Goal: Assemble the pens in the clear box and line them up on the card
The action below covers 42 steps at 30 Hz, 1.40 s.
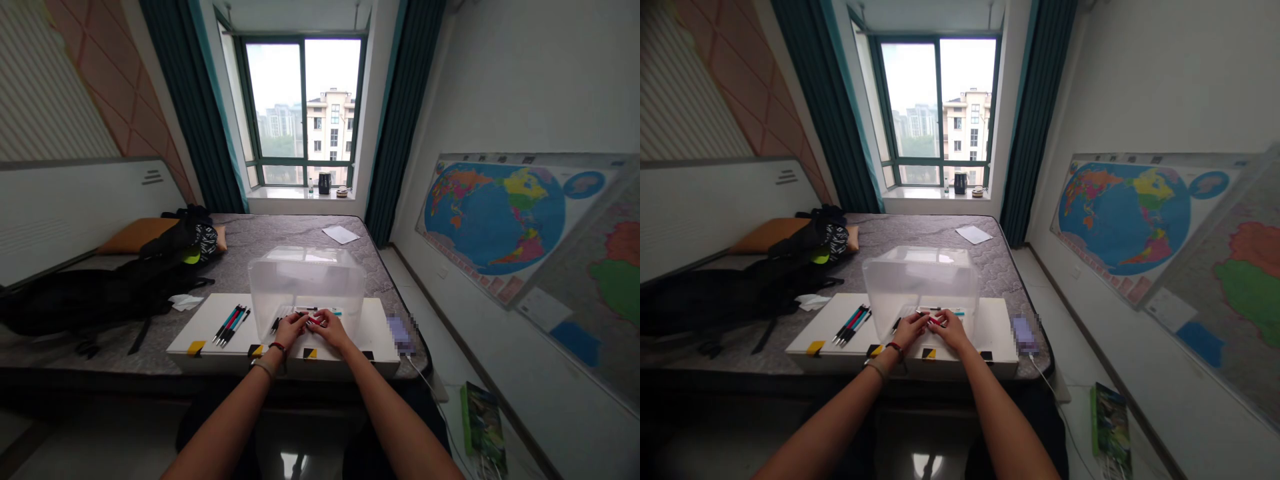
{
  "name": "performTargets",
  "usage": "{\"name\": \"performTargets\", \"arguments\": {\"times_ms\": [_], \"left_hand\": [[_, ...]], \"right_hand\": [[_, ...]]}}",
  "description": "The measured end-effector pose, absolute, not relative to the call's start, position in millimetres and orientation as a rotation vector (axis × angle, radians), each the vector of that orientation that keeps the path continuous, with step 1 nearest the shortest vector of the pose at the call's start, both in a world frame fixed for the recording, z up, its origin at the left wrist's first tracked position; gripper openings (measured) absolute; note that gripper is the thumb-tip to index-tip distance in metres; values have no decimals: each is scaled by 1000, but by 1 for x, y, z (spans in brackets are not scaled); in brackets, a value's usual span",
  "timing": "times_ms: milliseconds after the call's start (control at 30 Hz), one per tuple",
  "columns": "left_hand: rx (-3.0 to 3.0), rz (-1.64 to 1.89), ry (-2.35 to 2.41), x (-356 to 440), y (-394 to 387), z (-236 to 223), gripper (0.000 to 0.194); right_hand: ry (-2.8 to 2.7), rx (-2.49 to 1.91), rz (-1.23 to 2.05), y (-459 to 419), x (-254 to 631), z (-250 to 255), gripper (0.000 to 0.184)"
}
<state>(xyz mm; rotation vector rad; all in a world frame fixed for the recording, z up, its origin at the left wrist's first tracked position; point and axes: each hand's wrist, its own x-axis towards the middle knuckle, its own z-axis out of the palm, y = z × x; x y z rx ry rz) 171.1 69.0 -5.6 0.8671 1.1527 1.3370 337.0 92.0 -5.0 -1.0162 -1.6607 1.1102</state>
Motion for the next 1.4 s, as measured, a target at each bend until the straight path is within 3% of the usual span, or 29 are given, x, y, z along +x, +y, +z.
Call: {"name": "performTargets", "arguments": {"times_ms": [167, 333, 1400], "left_hand": [[841, 1344, 1145, 171, 70, -6, 45], [813, 1354, 1119, 169, 71, -9, 44], [637, 1439, 1035, 168, 67, -7, 48]], "right_hand": [[-1653, -1018, 1116, 97, 338, -12, 27], [-1681, -1013, 1154, 98, 337, -14, 35], [-1368, -973, 1293, 96, 339, -10, 42]]}}
